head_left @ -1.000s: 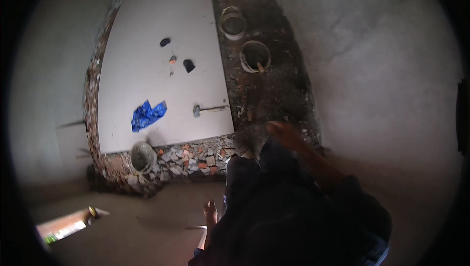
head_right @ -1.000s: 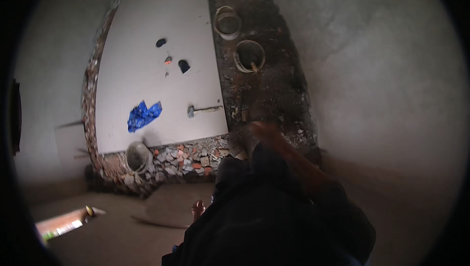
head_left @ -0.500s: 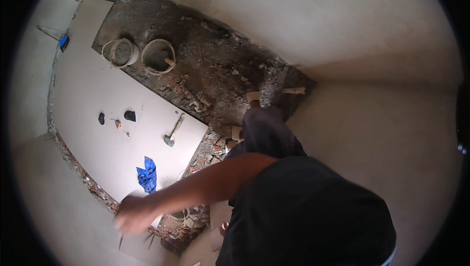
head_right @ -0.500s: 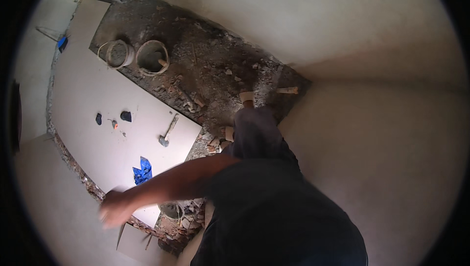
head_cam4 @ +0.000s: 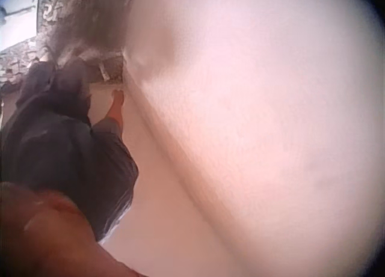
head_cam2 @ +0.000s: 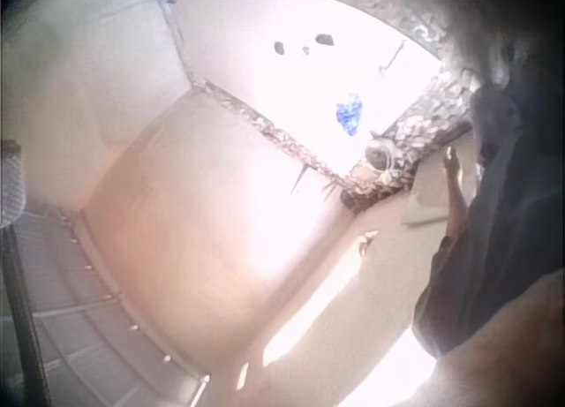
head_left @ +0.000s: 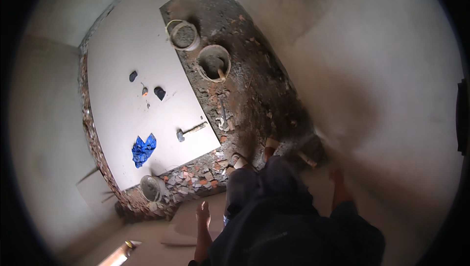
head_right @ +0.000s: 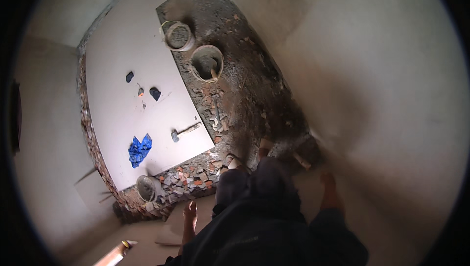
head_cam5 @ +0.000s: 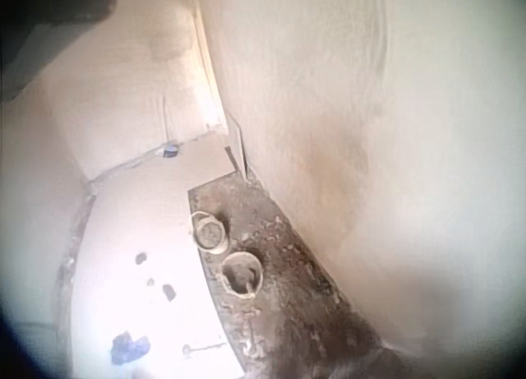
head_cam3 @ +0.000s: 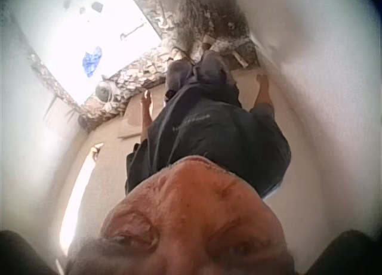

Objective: The person scoops cement from a bucket and spreads it onto the floor using a trowel. They repeatedly smooth the cement over a section of the floor, preparing the surface for tiling.

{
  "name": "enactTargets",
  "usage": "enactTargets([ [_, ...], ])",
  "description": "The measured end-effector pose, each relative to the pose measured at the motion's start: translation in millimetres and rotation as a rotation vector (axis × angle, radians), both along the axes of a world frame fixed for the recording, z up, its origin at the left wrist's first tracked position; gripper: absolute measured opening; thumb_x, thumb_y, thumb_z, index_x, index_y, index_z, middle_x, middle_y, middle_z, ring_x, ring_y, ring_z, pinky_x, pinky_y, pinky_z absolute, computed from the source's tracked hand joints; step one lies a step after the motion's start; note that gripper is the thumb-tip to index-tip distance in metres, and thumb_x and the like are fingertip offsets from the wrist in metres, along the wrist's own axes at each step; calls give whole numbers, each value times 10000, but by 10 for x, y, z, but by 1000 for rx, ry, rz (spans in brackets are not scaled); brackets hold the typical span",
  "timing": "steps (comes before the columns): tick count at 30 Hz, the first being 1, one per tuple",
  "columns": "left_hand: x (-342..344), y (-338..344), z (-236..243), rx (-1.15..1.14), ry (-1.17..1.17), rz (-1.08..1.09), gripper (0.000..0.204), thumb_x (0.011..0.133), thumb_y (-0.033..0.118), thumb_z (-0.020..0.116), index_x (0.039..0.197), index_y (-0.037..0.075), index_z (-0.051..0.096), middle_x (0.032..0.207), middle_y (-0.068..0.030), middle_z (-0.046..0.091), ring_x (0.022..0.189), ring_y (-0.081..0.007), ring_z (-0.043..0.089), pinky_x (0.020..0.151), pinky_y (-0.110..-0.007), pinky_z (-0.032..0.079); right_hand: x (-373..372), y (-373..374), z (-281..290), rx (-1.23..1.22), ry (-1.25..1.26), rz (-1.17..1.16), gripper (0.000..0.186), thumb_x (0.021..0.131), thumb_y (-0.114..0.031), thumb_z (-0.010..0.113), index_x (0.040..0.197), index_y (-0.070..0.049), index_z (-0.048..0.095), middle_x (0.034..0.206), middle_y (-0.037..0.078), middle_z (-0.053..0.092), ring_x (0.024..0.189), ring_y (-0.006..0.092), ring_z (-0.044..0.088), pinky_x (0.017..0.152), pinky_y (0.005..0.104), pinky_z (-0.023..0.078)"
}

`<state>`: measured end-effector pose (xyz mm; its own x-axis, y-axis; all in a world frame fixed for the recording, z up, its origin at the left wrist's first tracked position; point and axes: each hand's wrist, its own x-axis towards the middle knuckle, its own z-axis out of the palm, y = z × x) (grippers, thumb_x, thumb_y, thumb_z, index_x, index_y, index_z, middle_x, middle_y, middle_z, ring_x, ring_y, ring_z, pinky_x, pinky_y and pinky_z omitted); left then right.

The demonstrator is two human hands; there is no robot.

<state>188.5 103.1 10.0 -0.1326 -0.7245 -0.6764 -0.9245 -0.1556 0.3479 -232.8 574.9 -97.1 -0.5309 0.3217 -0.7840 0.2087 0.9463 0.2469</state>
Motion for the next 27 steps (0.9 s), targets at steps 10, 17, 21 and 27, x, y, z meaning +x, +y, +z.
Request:
enactTargets([
  [10,-212,628,-132,24,-74,-149,424,908,409,477,1080,43,604,1087,-261,598,1058,-409,562,880,-453,453,-396,-673,8,-478,101,61,448,911,-368,476,1063,40,580,1073,187,615,982,322,590,845,440,440],
  [17,-1045,77,352,155,118,-241,401,906,399,504,1082,64,637,1028,-211,648,1014,-374,606,850,-424,472,-329,-343,-9,-512,30,-206,455,910,-360,472,956,76,590,863,190,639,775,321,613,744,431,459],
  [21,-2066,-206,1376,218,731,-345,282,864,174,649,1098,17,627,1277,-183,533,1309,-282,391,1024,-364,381,-211,177,-386,-421,37,-118,361,893,-276,510,1010,61,565,839,157,632,696,257,619,631,374,477],
  [27,-3053,-263,2856,573,1524,-1101,282,805,224,699,1019,47,658,1463,-196,311,1364,-436,224,1017,-661,234,-265,67,-356,-504,55,-44,420,925,-326,454,1007,62,594,912,210,635,807,281,640,702,414,469],
])
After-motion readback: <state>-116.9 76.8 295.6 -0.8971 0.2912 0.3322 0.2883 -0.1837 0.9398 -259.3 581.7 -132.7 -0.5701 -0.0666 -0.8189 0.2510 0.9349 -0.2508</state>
